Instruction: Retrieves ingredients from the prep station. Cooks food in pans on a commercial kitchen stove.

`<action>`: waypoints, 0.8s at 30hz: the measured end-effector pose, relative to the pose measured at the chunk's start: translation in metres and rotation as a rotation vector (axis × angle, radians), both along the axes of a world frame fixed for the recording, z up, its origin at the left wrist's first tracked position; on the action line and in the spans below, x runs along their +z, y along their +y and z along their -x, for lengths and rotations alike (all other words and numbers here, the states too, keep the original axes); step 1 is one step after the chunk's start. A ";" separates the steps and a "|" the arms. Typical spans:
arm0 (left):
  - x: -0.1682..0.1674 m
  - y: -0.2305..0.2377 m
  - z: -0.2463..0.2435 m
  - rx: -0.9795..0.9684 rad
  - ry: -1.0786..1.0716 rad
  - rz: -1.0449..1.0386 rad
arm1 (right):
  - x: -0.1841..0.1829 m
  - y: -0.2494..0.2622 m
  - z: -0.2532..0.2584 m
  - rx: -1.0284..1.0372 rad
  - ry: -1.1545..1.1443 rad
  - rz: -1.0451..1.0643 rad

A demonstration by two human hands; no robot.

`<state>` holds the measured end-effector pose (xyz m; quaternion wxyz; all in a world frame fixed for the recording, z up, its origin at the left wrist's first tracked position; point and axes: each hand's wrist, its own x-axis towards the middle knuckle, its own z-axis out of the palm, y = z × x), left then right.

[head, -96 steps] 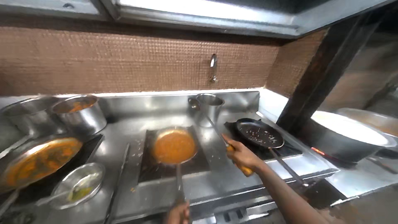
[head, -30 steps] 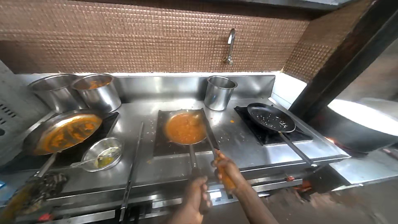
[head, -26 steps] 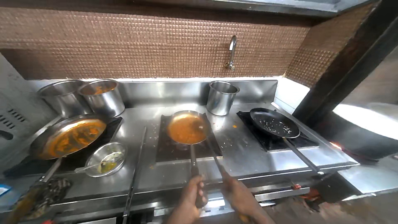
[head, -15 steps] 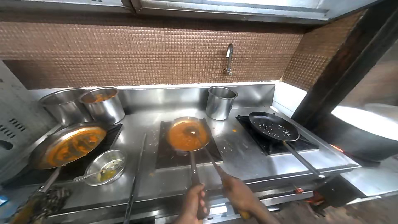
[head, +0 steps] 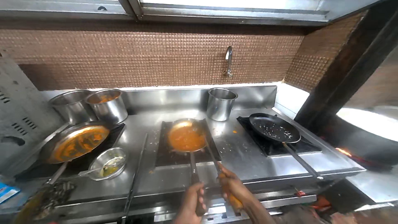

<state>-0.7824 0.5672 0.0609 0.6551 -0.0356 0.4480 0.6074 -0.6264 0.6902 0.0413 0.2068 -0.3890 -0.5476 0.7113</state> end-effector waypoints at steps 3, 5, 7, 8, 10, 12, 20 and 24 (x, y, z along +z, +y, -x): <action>0.006 -0.006 -0.004 -0.005 -0.007 0.000 | 0.003 0.001 0.003 0.026 0.000 -0.046; 0.013 -0.009 -0.009 -0.020 -0.013 0.017 | -0.001 0.006 0.007 0.092 -0.135 -0.198; 0.010 -0.006 -0.008 -0.003 -0.025 0.022 | -0.002 0.011 0.010 0.195 -0.259 -0.273; 0.007 -0.006 -0.008 0.013 -0.025 0.028 | -0.002 0.010 0.012 0.233 -0.313 -0.305; 0.012 -0.006 -0.011 0.013 -0.011 0.037 | 0.000 0.009 0.018 0.262 -0.405 -0.384; 0.014 -0.004 -0.010 0.000 -0.009 0.033 | 0.005 0.010 0.019 0.291 -0.458 -0.417; 0.015 -0.018 0.010 -0.050 -0.035 0.037 | -0.007 -0.014 0.004 0.129 -0.231 -0.336; 0.002 -0.038 0.022 -0.089 -0.080 -0.064 | -0.055 -0.050 -0.010 -0.394 0.254 -0.127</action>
